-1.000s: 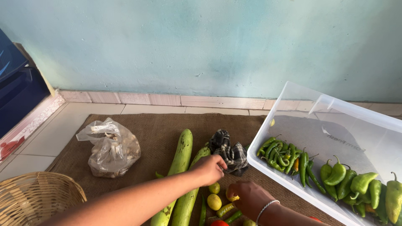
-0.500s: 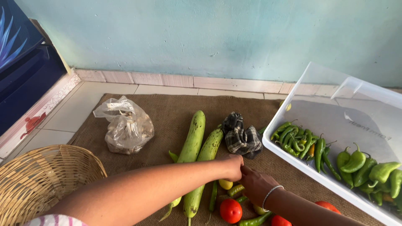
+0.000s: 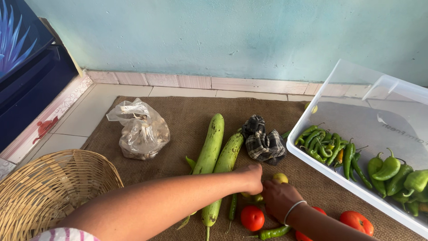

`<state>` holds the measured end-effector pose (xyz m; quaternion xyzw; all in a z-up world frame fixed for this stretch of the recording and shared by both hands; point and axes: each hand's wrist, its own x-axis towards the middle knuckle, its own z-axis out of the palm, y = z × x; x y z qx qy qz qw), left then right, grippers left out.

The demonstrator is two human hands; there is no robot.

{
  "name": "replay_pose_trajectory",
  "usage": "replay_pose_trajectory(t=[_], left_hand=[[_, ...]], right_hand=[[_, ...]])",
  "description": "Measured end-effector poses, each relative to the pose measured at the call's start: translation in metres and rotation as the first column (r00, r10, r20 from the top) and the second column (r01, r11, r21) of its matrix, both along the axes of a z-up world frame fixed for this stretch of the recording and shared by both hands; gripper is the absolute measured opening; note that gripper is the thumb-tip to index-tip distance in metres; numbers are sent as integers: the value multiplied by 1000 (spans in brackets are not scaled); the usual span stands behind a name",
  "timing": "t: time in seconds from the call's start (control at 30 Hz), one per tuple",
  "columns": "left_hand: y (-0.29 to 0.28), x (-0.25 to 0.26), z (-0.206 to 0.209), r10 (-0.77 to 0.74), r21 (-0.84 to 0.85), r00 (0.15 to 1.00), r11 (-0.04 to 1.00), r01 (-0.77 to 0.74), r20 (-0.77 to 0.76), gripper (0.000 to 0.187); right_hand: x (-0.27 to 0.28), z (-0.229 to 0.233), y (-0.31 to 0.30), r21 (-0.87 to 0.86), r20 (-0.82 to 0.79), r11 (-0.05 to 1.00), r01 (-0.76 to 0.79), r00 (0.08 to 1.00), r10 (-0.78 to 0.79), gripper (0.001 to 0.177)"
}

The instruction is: The person wipes green chilies with a cloth and places them into a clear plastic container. The person also handles other vegetables including cucumbers, tomatoes, and small round fruits, moving them around the mat.

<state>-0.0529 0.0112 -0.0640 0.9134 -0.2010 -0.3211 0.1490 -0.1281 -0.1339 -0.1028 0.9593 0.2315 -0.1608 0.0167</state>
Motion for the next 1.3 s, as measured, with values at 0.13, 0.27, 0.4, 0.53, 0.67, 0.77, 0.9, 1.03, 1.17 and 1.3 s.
replay_pose_trajectory(t=[0.13,0.27,0.4,0.53,0.67,0.77,0.9,1.03,1.17,1.3], left_hand=[[8,4,6,46,-19,999,999,-46,-18,48],[12,12,12,142,-135,990,981,-143,-15,53],[21,12,18,193,-342,981,921,-185,-10,59],[15,11,20,207,-470,952,833,-293,-227,63],[15,12,26,172,-603,920,710,-364,-353,50],[18,7,41,269,-563,905,714,-416,-328,45],[32,11,52,255,-612,916,684,-397,-310,35],[43,21,47,254,-625,921,678,-387,-294,30],[43,26,45,272,-616,896,654,-440,-351,40],[33,26,49,256,-537,951,786,-308,-172,42]], right_hand=[[8,33,3,137,46,973,186,980,-193,40],[11,56,-5,280,-64,850,447,892,-448,32],[23,43,-18,543,-223,615,572,804,-551,35],[47,8,-18,745,-517,307,592,804,-295,28],[58,12,-15,639,-414,537,551,834,-364,20],[55,34,-10,551,-410,565,614,789,-457,20],[51,59,-1,605,-668,202,770,629,-398,32],[40,67,5,658,-708,-26,753,605,-365,49],[19,73,13,711,-662,-69,700,633,-403,48],[12,90,20,621,-784,-361,696,546,-296,49]])
